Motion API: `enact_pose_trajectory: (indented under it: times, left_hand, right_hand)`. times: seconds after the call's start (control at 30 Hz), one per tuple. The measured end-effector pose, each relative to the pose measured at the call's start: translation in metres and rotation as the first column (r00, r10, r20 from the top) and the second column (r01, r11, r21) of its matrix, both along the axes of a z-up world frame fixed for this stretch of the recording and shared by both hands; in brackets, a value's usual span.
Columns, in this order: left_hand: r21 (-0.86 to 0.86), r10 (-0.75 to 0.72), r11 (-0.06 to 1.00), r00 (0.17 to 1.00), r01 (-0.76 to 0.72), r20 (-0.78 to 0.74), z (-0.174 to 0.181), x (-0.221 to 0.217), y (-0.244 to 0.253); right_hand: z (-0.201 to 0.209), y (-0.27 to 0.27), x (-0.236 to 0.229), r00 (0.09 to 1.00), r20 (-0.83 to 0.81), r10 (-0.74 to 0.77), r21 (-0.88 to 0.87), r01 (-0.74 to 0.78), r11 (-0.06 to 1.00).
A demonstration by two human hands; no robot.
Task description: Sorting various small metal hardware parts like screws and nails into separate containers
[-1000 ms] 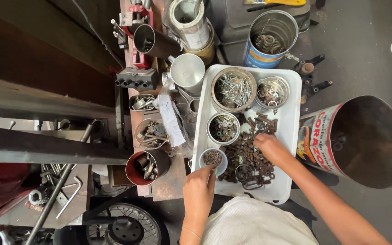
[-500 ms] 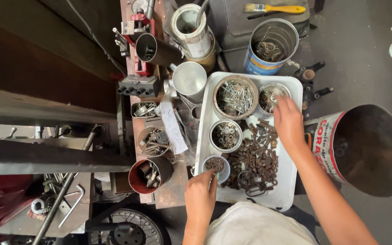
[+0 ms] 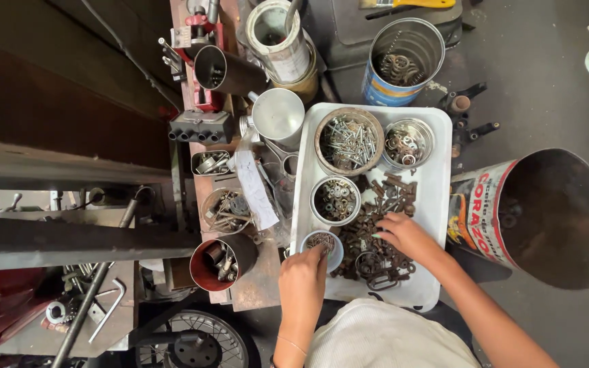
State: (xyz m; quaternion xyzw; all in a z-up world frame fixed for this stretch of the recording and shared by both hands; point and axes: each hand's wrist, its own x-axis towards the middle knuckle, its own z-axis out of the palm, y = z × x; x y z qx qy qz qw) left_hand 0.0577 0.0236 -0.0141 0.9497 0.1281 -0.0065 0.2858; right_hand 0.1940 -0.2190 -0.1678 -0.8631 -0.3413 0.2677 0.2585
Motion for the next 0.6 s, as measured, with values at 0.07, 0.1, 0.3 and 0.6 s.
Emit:
enact_pose_trajectory:
  times: [0.07,0.1,0.3,0.6]
  left_hand:
    - [-0.010,0.002,1.000,1.000,-0.002,0.001,0.006,0.003,-0.001]
    - [-0.021,0.007,1.000,1.000,-0.007,0.001,0.009,0.004,-0.001]
    - [0.004,0.024,1.000,1.000,-0.024,-0.002,0.003,0.000,0.005]
    - [-0.063,0.108,0.992,0.994,-0.107,0.017,0.012,-0.002,0.015]
  right_hand:
    - [-0.008,0.003,-0.003,1.000,0.003,-0.007,-0.024,0.007,1.000]
    - [-0.012,0.005,-0.004,1.000,0.006,-0.009,-0.048,0.009,0.999]
    - [-0.011,0.005,-0.006,0.999,-0.031,-0.031,0.117,0.034,0.993]
    - [0.048,0.017,0.006,0.772,-0.256,-0.582,-0.116,0.573,0.811]
